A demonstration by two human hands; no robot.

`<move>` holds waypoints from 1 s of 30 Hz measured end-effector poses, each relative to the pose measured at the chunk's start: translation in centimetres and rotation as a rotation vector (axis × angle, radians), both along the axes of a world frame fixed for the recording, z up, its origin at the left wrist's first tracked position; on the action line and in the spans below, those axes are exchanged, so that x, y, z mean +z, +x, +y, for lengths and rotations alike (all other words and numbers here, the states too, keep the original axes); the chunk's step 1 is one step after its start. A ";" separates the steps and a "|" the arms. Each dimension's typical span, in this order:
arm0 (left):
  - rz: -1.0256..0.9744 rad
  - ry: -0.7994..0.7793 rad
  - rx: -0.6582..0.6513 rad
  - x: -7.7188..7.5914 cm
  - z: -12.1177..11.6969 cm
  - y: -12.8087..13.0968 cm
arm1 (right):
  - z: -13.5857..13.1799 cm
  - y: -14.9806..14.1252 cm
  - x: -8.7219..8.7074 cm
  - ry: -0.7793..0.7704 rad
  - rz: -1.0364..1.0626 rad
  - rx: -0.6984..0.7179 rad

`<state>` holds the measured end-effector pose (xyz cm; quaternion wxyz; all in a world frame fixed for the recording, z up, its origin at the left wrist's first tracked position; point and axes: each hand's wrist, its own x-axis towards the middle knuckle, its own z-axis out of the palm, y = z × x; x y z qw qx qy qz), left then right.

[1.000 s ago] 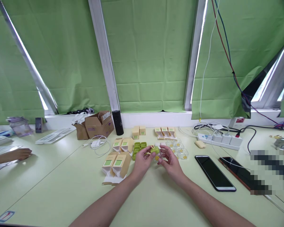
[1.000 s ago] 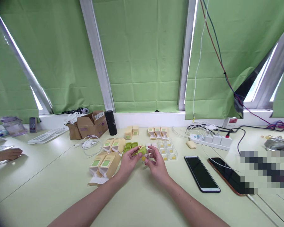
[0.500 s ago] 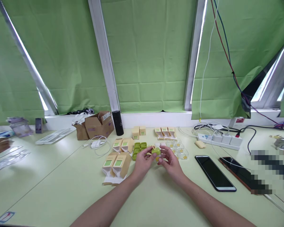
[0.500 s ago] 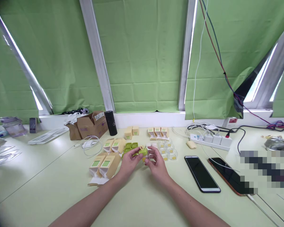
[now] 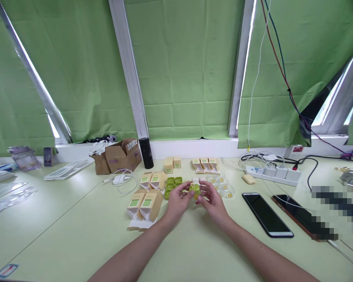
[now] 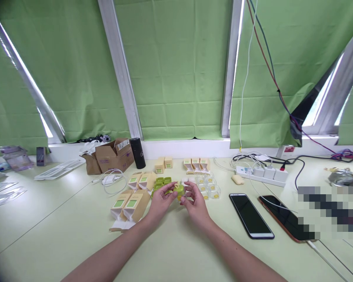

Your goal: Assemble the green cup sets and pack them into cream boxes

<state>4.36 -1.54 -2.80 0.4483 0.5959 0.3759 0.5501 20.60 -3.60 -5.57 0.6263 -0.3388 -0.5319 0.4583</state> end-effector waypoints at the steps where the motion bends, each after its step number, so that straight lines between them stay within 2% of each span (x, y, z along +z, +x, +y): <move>1: 0.004 0.008 -0.005 0.0 0.0 0.0 | 0.0 0.0 0.0 -0.001 0.000 0.003; 13: 0.060 0.056 -0.047 0.1 -0.7 -0.2 | -0.2 0.2 0.8 0.000 0.107 0.088; 18: 0.114 0.107 -0.048 -0.1 -0.8 -0.3 | -0.2 0.3 1.1 -0.040 0.225 0.144; 23: 0.198 0.182 0.026 -0.3 -0.6 -0.2 | -0.2 0.3 1.1 -0.098 0.332 0.173; 30: 0.299 0.271 0.114 0.4 -1.2 -0.2 | -0.2 0.3 1.0 -0.143 0.409 0.284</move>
